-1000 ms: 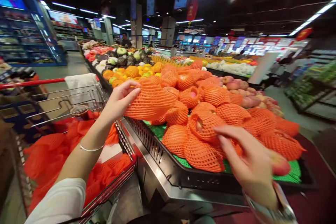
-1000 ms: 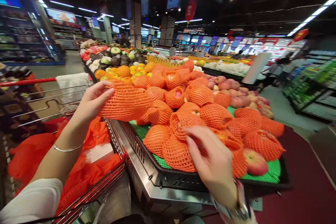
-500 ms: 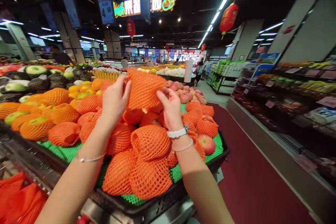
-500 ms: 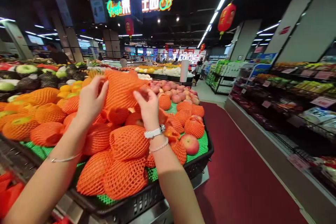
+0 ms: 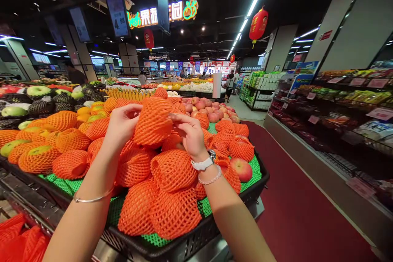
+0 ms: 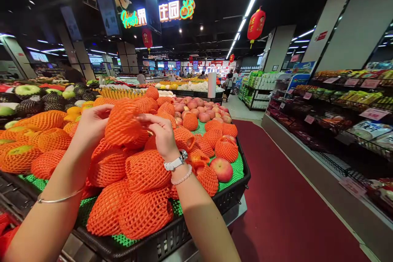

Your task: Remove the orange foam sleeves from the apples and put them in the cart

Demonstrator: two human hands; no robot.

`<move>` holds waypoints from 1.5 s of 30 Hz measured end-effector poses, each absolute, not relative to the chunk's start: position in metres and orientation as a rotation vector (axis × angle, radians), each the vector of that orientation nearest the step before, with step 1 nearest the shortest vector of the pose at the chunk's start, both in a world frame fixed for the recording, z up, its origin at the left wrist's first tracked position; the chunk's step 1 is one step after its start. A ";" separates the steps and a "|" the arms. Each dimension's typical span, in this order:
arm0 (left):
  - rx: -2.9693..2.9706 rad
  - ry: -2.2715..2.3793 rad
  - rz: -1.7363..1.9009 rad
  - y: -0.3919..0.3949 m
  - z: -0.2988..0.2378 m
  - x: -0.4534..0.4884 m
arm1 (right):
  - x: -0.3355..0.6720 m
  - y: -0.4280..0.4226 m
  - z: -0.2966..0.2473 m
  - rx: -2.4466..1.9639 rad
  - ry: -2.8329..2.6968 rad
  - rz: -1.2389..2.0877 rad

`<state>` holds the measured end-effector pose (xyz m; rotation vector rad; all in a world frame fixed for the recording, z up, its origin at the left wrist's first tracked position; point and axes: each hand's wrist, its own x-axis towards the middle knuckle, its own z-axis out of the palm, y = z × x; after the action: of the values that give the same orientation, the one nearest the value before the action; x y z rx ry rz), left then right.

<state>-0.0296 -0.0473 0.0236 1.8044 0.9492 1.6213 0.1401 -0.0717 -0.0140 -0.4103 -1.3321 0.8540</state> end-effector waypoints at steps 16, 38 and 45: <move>1.904 0.502 1.325 -0.061 -0.005 0.019 | 0.186 -0.077 -0.010 -1.340 -1.710 -0.057; 2.421 0.817 1.313 -0.046 0.015 -0.033 | 0.160 -0.080 -0.011 -0.809 -1.444 0.285; 2.725 1.416 0.308 -0.029 -0.003 -0.030 | 0.142 -0.097 0.029 -1.112 -1.749 -0.013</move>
<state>-0.0297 -0.0294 -0.0026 2.7254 1.4156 0.3083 0.1420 -0.0974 0.0294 -1.1116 -1.7485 -0.0126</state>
